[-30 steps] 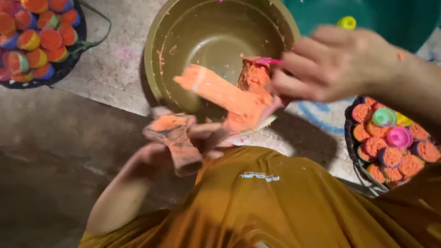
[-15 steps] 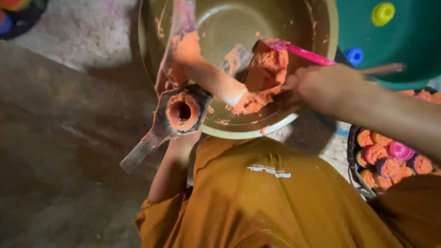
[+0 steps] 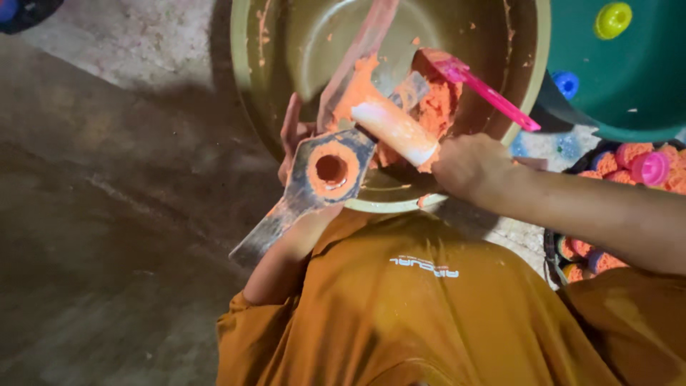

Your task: The person scoops orange paste from a metal bowl and loads it into a handheld wooden press. They then press the paste into small plastic molds arranged in a basket, creating flower-shaped items. The person repeats this process, occasionally adjusting the molds and clearing excess paste.

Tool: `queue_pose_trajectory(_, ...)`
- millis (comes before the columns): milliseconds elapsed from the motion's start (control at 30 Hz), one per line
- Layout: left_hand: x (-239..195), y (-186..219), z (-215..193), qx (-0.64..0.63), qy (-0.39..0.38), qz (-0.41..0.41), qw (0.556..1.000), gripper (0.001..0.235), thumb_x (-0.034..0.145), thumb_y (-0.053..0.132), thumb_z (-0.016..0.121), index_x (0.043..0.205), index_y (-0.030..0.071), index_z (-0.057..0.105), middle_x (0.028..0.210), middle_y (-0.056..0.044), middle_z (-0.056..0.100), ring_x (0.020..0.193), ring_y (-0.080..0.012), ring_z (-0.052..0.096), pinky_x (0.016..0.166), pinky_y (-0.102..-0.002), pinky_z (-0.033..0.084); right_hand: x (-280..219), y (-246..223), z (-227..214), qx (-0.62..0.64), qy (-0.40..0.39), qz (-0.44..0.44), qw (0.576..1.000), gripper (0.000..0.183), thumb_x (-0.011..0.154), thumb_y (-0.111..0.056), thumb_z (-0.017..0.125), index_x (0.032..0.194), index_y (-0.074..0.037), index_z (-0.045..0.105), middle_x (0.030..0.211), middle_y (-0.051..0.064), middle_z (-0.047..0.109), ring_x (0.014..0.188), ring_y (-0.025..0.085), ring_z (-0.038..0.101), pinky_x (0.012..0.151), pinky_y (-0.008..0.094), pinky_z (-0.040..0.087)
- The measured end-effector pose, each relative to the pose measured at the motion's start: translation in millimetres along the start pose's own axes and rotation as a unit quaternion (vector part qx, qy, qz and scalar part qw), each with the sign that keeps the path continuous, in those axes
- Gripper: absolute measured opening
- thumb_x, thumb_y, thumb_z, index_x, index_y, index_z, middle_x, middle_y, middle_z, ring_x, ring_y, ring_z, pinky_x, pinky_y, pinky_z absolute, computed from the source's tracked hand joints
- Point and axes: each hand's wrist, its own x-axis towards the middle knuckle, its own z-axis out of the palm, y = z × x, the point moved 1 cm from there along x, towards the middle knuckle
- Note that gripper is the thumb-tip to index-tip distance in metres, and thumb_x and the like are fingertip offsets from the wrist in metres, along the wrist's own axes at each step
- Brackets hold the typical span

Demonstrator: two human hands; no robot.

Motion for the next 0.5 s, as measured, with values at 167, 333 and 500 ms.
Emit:
queue_pose_trajectory(167,21.9,7.2,-2.2,-0.037,-0.002,-0.006,0.999,0.054,0.085,0.009,0.082,0.129,0.005,0.051,0.125,-0.016,0.062,0.098,-0.019,0.067,0.089,-0.029,0.055,-14.8,-1.7,-21.8,0.122,0.068,0.044,0.989,0.032,0.104,-0.036,0.047,0.114,-0.018,0.07,0.103,0.014,0.074,0.099,0.034,0.072,0.085,0.048,0.057)
queue_pose_trajectory(333,48.8,12.7,-32.3,-0.082,-0.037,-0.037,0.995,0.058,0.086,0.016,0.079,0.133,0.0,0.051,0.119,-0.011,0.067,0.106,-0.0213,0.067,0.089,-0.031,0.055,-109.7,68.6,-60.7,0.212,0.122,0.041,0.969,0.041,0.101,-0.041,0.05,0.136,-0.033,0.07,0.103,0.003,0.081,0.09,0.025,0.075,0.081,0.041,0.057)
queue_pose_trajectory(500,56.7,32.3,-33.2,0.059,-0.092,0.086,0.99,0.078,0.078,0.032,0.084,0.143,0.009,0.048,0.133,-0.009,0.061,0.113,-0.0259,0.065,0.092,-0.035,0.055,-112.5,112.0,-32.7,0.464,0.112,-0.079,0.875,0.047,0.102,-0.037,0.055,0.143,-0.018,0.07,0.081,0.008,0.057,0.065,0.019,0.051,0.058,0.037,0.048)
